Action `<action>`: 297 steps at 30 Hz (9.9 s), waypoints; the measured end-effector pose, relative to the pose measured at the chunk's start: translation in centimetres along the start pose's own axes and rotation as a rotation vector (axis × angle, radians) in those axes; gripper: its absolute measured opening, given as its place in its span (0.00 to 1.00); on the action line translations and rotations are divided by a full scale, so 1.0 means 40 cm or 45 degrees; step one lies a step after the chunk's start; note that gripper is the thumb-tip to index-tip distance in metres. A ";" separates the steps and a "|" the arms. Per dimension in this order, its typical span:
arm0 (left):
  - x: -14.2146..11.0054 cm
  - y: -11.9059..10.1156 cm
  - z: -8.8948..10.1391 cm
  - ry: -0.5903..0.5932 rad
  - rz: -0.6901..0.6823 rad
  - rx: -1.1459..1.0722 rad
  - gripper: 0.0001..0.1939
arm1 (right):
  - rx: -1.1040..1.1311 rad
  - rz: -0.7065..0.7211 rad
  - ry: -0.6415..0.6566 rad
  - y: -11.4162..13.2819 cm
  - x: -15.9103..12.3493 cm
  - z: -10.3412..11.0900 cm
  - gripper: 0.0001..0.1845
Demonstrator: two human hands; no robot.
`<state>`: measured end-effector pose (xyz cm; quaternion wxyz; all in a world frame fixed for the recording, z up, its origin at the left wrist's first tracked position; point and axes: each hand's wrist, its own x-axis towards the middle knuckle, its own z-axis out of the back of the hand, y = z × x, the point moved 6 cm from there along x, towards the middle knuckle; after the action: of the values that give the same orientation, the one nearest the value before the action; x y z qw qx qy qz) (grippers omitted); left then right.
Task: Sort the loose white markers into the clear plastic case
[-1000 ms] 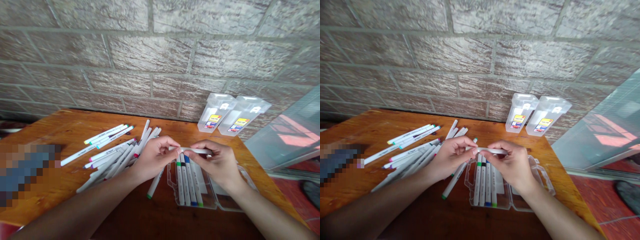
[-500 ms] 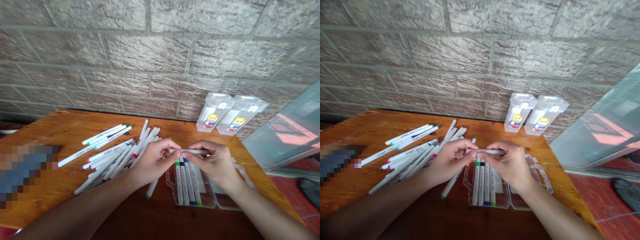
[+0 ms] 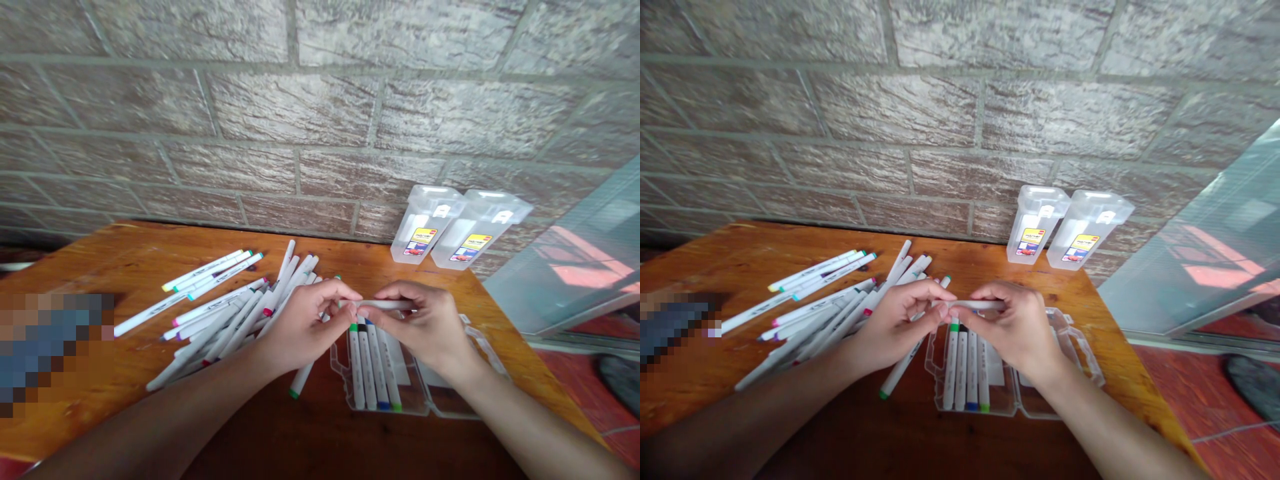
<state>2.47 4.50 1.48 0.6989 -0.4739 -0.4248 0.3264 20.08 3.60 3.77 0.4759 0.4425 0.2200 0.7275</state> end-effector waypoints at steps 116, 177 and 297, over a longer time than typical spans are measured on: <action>0.033 0.028 0.049 -0.302 0.263 -0.310 0.12 | 1.056 -0.386 -0.088 -0.047 0.004 0.010 0.13; 0.021 0.001 0.019 -0.045 0.158 -0.646 0.20 | 1.174 -0.747 -0.275 -0.101 0.020 0.003 0.14; 0.018 0.020 0.010 -0.009 0.135 -0.182 0.14 | 0.328 -0.041 0.176 0.008 -0.001 -0.029 0.07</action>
<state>2.39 5.55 1.01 0.6434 -0.5433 -0.4240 0.3333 18.95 3.55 3.41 0.4106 0.4453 0.3507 0.7142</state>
